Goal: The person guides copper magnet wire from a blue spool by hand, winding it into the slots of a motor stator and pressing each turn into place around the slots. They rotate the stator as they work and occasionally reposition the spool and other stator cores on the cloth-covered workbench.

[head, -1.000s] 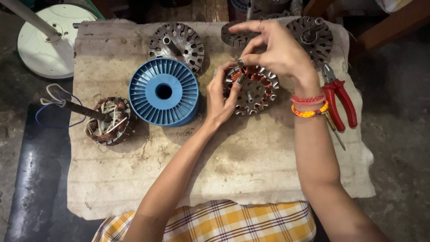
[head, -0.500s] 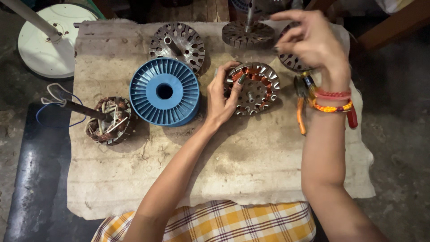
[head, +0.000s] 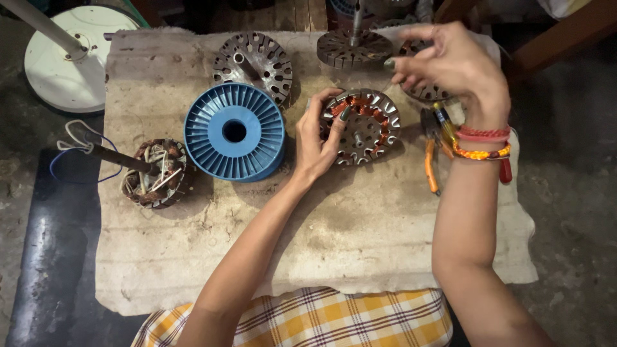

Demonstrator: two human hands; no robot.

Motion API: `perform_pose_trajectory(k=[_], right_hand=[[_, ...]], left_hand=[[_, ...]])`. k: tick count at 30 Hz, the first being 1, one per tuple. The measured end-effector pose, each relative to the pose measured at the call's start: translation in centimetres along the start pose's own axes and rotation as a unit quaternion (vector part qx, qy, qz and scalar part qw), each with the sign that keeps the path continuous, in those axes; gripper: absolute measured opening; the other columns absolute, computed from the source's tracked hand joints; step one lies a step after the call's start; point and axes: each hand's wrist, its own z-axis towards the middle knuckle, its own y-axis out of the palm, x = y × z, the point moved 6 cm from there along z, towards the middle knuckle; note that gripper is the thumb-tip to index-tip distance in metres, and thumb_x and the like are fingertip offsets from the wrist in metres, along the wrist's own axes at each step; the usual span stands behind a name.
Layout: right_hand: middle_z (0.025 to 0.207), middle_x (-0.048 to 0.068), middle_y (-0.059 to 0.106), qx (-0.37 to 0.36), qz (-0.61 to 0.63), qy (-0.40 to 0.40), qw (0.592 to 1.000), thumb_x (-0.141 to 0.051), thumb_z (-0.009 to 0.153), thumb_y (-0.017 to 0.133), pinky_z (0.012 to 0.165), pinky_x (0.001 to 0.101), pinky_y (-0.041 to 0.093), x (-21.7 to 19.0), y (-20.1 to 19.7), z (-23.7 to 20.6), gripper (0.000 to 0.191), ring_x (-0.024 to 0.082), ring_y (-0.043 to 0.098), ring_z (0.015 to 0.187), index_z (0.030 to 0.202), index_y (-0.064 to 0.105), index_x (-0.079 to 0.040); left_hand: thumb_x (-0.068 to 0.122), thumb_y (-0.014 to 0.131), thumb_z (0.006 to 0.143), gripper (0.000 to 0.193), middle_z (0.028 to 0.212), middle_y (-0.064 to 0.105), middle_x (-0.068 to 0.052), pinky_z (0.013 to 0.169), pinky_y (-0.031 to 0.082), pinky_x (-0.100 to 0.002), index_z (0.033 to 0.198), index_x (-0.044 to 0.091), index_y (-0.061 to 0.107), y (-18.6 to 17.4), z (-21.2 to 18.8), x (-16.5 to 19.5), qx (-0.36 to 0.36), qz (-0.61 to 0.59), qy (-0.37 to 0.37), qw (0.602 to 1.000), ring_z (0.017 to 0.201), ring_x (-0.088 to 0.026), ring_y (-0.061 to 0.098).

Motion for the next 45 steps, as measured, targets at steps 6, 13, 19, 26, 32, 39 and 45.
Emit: perform_pose_trajectory(k=[6,13,19,26,32,39,45], right_hand=[[0.088,0.018,0.077,-0.071,0.034,-0.05,0.996,0.006,0.08,0.077,0.074,0.0287,0.061,-1.1,1.7,0.5,0.074,0.017,0.076,0.077,0.148,0.049,0.006],[0.086,0.014,0.077,-0.036,0.042,-0.084,0.995,0.013,0.077,0.073,0.074,0.0278,0.061,-2.6,2.2,0.4,0.072,0.016,0.076,0.078,0.146,0.054,0.003],[0.085,0.011,0.078,0.023,0.046,-0.061,0.997,0.012,0.08,0.073,0.071,0.027,0.061,-2.4,2.9,1.1,0.067,0.014,0.076,0.076,0.144,0.057,-0.001],[0.092,0.011,0.079,0.089,0.091,-0.148,0.981,0.019,0.083,0.067,0.074,0.0237,0.064,-3.4,3.8,2.0,0.062,0.013,0.079,0.083,0.142,0.057,0.0],[0.093,0.012,0.077,0.074,0.113,-0.185,0.973,0.018,0.089,0.063,0.07,0.027,0.062,-4.5,5.8,2.0,0.058,0.015,0.078,0.079,0.143,0.055,0.0],[0.098,0.012,0.075,0.015,0.22,-0.23,0.948,0.019,0.096,0.062,0.08,0.0299,0.069,-5.8,5.8,1.0,0.057,0.018,0.077,0.087,0.149,0.05,0.002],[0.094,0.01,0.072,-0.054,0.33,-0.159,0.929,0.019,0.093,0.063,0.076,0.0328,0.068,-6.1,5.6,0.1,0.056,0.02,0.077,0.081,0.146,0.05,0.006]], left_hand=[[0.022,0.062,0.103,0.037,0.124,0.071,-0.015,0.099,0.058,-0.04,0.136,0.005,0.055,-0.2,-0.1,0.2,0.0,0.01,-0.002,1.0,0.114,-0.026,0.073],[0.019,0.062,0.102,0.036,0.124,0.07,-0.015,0.099,0.058,-0.039,0.135,0.005,0.056,-0.3,0.1,0.6,0.003,0.003,-0.008,1.0,0.114,-0.026,0.073],[0.017,0.063,0.1,0.037,0.125,0.07,-0.016,0.1,0.057,-0.038,0.135,0.004,0.055,-0.2,0.1,0.7,0.002,0.003,-0.003,1.0,0.114,-0.026,0.072],[0.017,0.062,0.1,0.037,0.125,0.07,-0.015,0.101,0.057,-0.039,0.135,0.005,0.056,-0.2,0.0,0.6,0.005,0.014,-0.002,1.0,0.114,-0.026,0.072],[0.024,0.062,0.104,0.041,0.129,0.069,-0.017,0.104,0.056,-0.04,0.14,0.006,0.054,-0.1,0.2,0.8,-0.005,0.007,0.002,1.0,0.118,-0.028,0.071],[0.026,0.061,0.103,0.049,0.132,0.067,-0.018,0.107,0.053,-0.042,0.146,0.005,0.049,-0.2,0.0,0.8,0.0,-0.005,-0.014,1.0,0.119,-0.029,0.07],[0.025,0.062,0.104,0.042,0.133,0.069,-0.017,0.108,0.053,-0.042,0.141,0.005,0.057,0.0,0.0,0.2,-0.003,0.025,0.002,1.0,0.124,-0.029,0.068]])
